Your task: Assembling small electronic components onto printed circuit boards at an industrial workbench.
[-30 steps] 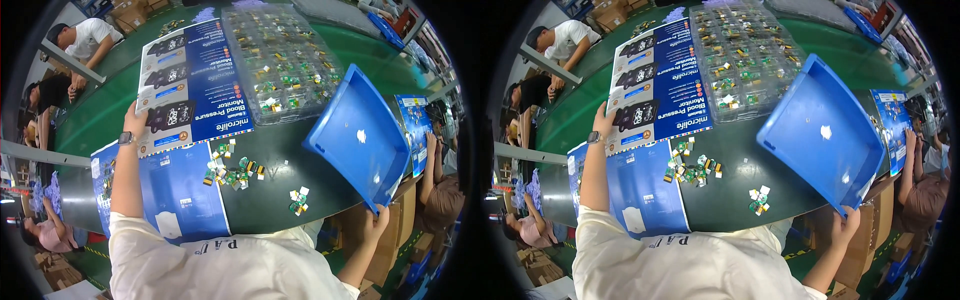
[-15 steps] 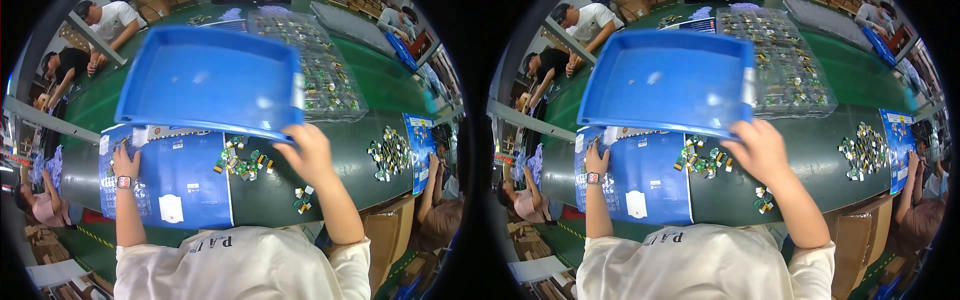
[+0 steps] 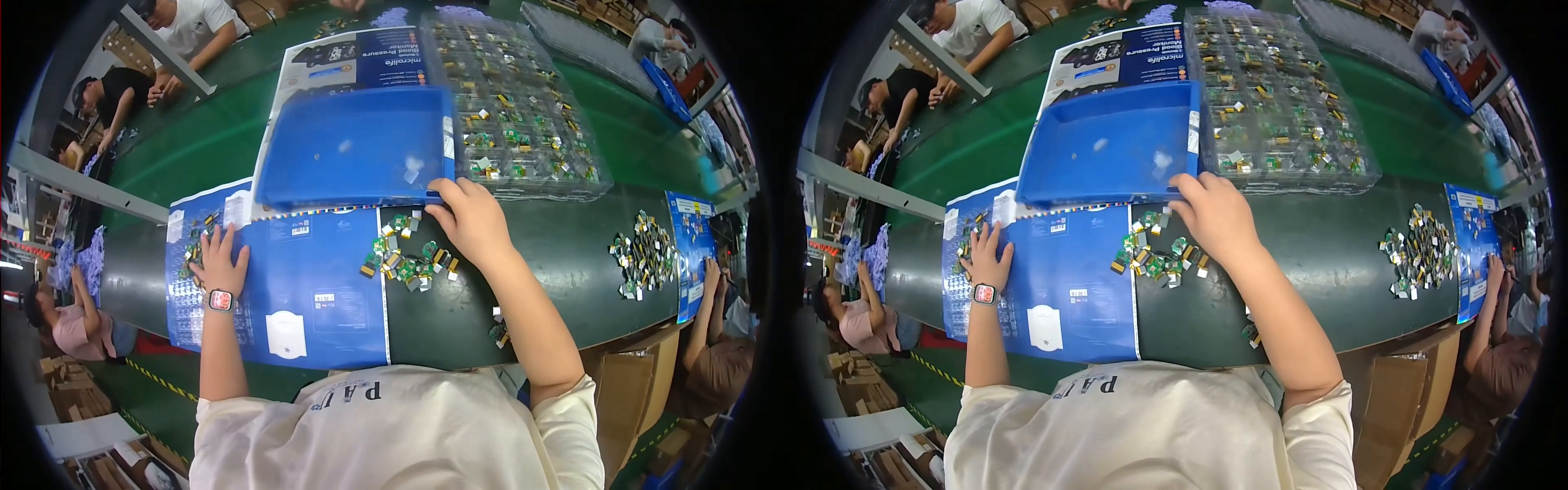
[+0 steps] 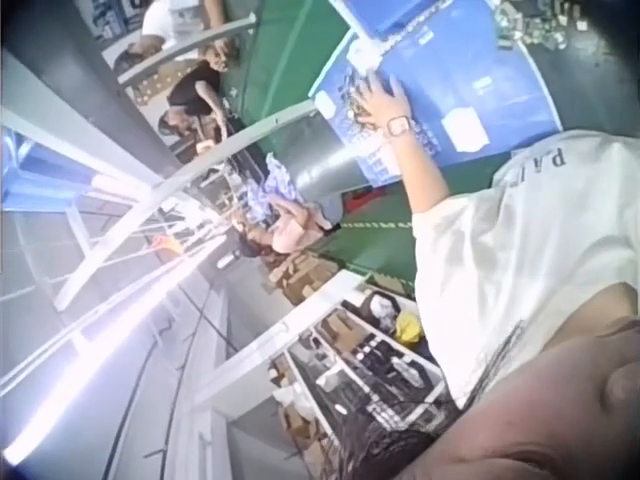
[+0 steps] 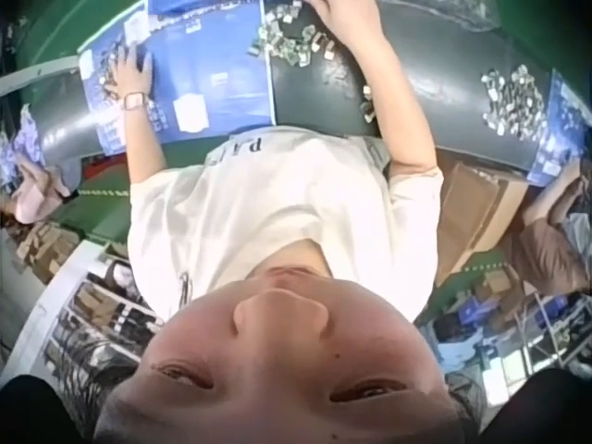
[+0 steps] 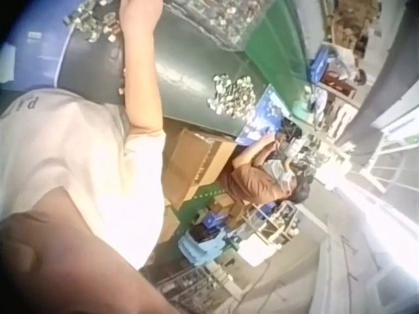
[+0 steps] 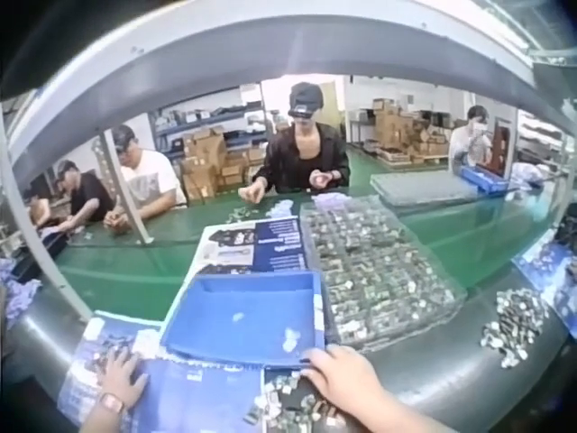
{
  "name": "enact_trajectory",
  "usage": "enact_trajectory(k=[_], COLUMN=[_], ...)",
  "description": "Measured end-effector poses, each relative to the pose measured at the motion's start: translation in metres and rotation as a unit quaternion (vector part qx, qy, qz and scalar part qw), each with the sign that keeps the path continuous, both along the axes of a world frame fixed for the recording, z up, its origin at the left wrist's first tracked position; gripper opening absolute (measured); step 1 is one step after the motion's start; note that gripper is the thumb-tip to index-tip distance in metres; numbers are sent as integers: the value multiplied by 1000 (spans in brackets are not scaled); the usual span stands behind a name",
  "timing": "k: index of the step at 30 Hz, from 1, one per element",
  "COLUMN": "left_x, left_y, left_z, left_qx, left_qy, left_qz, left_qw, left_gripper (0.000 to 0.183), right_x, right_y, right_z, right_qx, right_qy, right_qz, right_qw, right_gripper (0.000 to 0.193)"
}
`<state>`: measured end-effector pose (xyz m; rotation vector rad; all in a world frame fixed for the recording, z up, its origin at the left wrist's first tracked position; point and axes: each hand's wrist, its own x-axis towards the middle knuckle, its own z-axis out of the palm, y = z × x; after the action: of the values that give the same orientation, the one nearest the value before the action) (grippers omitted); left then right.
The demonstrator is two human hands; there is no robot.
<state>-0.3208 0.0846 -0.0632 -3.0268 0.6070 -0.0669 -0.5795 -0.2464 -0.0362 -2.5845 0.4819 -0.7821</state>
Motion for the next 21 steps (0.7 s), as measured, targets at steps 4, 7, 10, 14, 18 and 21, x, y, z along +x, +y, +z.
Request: enact_trajectory(k=[4, 7, 10, 14, 18, 21], left_x=[5, 11, 21, 30, 35, 36], left_y=[1, 4, 2, -1, -7, -34], left_z=[-4, -5, -1, 0, -12, -12], left_qx=[18, 8, -5, -35, -83, -203], left_qy=[-25, -25, -14, 6, -35, -30], left_qz=[-76, -110, -145, -155, -151, -195], left_qw=[997, 994, 989, 987, 984, 959], left_gripper=[56, 54, 54, 54, 50, 46], right_x=[-1, -5, -19, -52, -92, -123], right_y=[-2, 4, 6, 5, 5, 5], right_z=[-14, -14, -2, 13, 8, -3], right_qx=[-28, -22, -15, 43, 120, 199], right_qy=[59, 83, 92, 68, 44, 3], right_qz=[-47, -71, -58, -30, -8, -56], right_qw=[997, 994, 994, 996, 992, 978], right_gripper=[35, 46, 52, 57, 53, 48])
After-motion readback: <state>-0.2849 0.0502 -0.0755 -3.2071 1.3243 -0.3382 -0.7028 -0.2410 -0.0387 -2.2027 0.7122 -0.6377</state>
